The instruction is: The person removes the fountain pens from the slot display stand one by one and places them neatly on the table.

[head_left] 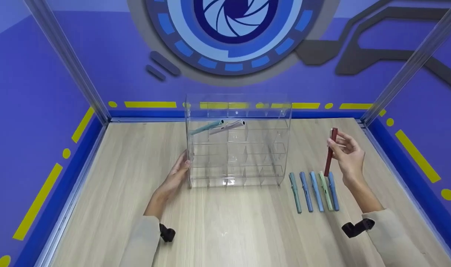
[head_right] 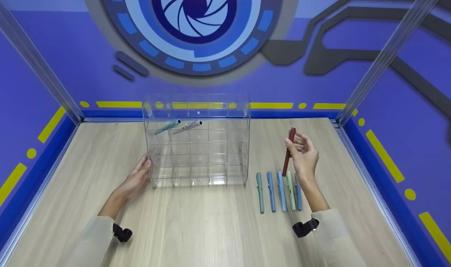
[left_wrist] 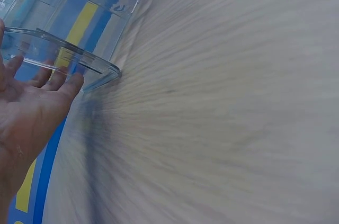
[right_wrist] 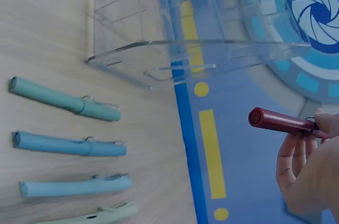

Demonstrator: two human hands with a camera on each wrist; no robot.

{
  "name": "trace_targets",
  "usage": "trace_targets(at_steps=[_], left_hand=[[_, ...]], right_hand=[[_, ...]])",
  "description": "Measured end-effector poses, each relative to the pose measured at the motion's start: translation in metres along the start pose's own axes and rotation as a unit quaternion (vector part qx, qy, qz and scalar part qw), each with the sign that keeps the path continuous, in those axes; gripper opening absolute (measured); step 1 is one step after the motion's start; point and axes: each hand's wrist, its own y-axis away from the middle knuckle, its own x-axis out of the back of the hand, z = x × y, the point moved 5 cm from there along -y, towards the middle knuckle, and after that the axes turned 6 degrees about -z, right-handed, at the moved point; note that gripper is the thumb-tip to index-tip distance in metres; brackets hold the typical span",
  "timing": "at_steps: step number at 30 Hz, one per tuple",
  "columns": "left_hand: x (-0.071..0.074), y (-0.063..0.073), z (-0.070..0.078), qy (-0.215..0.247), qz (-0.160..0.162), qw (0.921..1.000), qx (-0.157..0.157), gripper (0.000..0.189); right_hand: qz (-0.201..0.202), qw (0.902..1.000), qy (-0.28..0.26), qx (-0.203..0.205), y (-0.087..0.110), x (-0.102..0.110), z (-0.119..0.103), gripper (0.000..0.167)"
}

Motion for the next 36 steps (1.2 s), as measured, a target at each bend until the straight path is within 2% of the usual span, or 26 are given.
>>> trace_targets(at_steps=[7, 13, 19, 27, 33, 36], left_hand=[[0.002, -0.001, -0.002, -0.001, 0.0, 0.9999, -0.01, 0.076], [0.001, 0.0, -0.002, 0.003, -0.008, 0.9997, -0.021, 0.073], [0.002, 0.001, -0.001, 0.014, -0.003, 0.9997, -0.02, 0.074], [0.002, 0.0, -0.003, 0.017, -0.005, 0.9998, -0.005, 0.074], [0.001, 0.001, -0.003, 0.02, 0.003, 0.9998, -0.003, 0.075], [0.001, 0.0, -0.002, 0.021, 0.004, 0.9998, -0.002, 0.075]], right_hand=[[-0.019, 0.9979, 0.05, -0.036, -0.004, 0.011, 0.02, 0.042], [-0.037, 0.9965, 0.059, -0.046, -0.003, 0.019, 0.032, 0.04], [-0.052, 0.9951, 0.063, -0.056, -0.002, 0.022, 0.043, 0.036], [-0.045, 0.9927, 0.08, -0.079, -0.003, 0.032, 0.055, 0.035], [-0.049, 0.9897, 0.102, -0.088, -0.001, 0.04, 0.061, 0.039], [-0.048, 0.9899, 0.092, -0.097, -0.001, 0.046, 0.065, 0.041]])
